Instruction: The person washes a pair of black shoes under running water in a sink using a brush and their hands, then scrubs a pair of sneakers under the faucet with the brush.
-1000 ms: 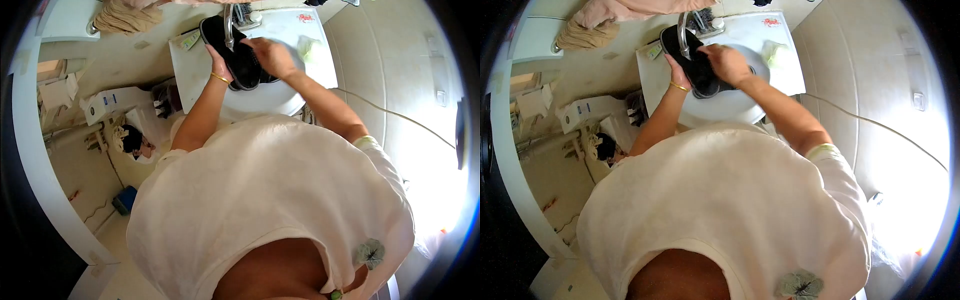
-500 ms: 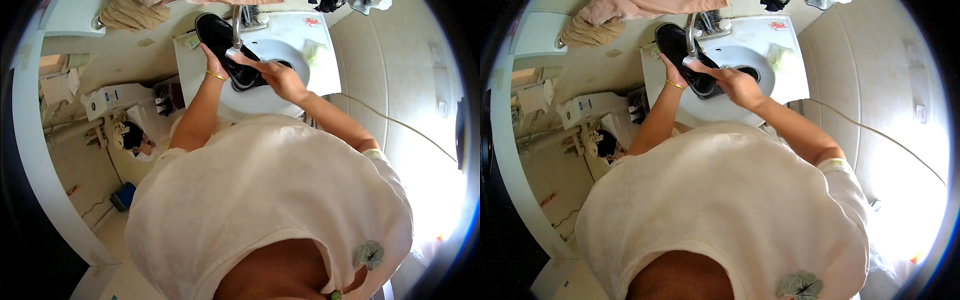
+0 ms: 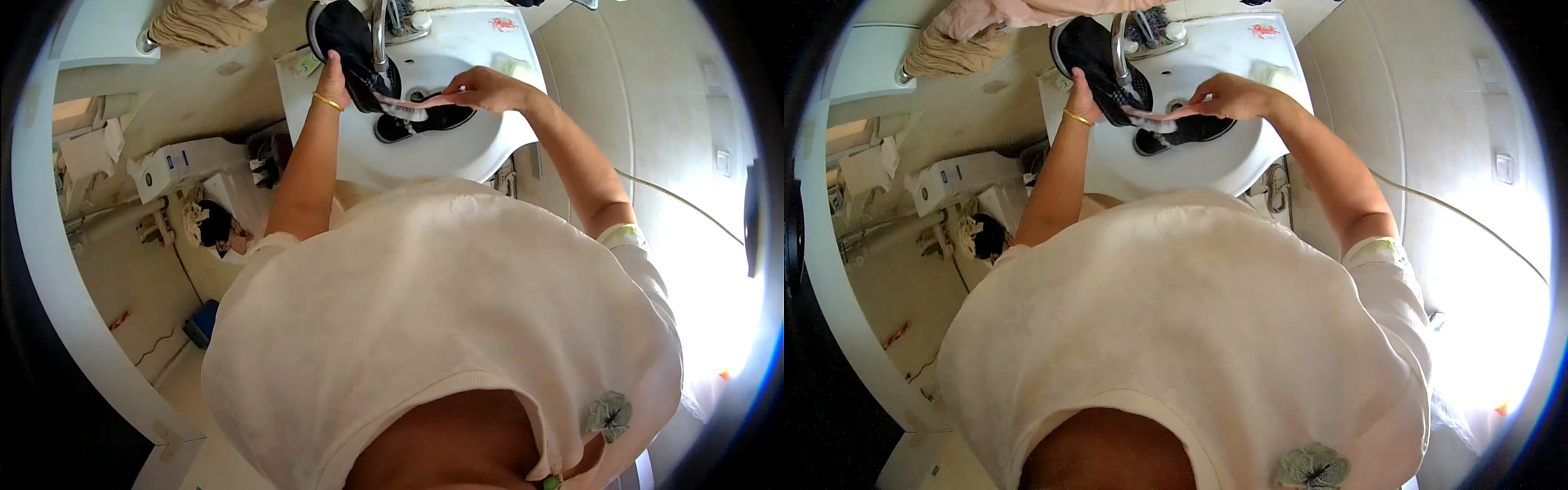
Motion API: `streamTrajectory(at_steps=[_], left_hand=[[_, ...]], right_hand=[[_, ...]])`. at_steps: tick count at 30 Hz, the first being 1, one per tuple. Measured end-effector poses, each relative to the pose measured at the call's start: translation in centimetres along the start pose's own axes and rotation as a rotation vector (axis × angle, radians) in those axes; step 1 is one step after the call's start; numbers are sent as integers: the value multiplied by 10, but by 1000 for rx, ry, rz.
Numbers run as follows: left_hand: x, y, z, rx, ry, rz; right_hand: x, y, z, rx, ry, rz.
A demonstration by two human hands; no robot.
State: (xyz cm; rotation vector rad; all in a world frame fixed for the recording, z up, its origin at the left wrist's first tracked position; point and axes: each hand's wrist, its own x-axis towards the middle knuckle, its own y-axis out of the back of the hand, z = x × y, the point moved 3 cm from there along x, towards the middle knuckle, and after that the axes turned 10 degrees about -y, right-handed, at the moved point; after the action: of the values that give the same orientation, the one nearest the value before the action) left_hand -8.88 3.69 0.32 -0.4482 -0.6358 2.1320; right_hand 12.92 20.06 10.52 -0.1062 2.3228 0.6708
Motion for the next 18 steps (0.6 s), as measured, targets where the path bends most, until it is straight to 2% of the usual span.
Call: streamTrajectory(at_steps=[4, 5, 7, 10, 13, 14, 17, 18], left_hand=[[0, 0, -8, -21, 5, 10], [4, 3, -10, -25, 12, 5], [5, 9, -8, -32, 27, 11], [5, 22, -8, 87, 13, -7], [4, 17, -8, 86, -27, -23], [6, 18, -14, 60, -7, -7], [7, 28, -26, -4, 27, 25], [7, 27, -26, -15, 18, 17]], right_hand=[[1, -2, -42, -648, 17, 400], [-1, -9, -44, -583, 75, 482], [-3, -12, -39, -388, 123, 442], [-2, -5, -10, 205, 1, 110], [8, -20, 22, 424, -197, -181], [18, -22, 32, 232, -128, -57], [8, -20, 3, -80, 58, 440], [-1, -21, -8, -86, -10, 464]])
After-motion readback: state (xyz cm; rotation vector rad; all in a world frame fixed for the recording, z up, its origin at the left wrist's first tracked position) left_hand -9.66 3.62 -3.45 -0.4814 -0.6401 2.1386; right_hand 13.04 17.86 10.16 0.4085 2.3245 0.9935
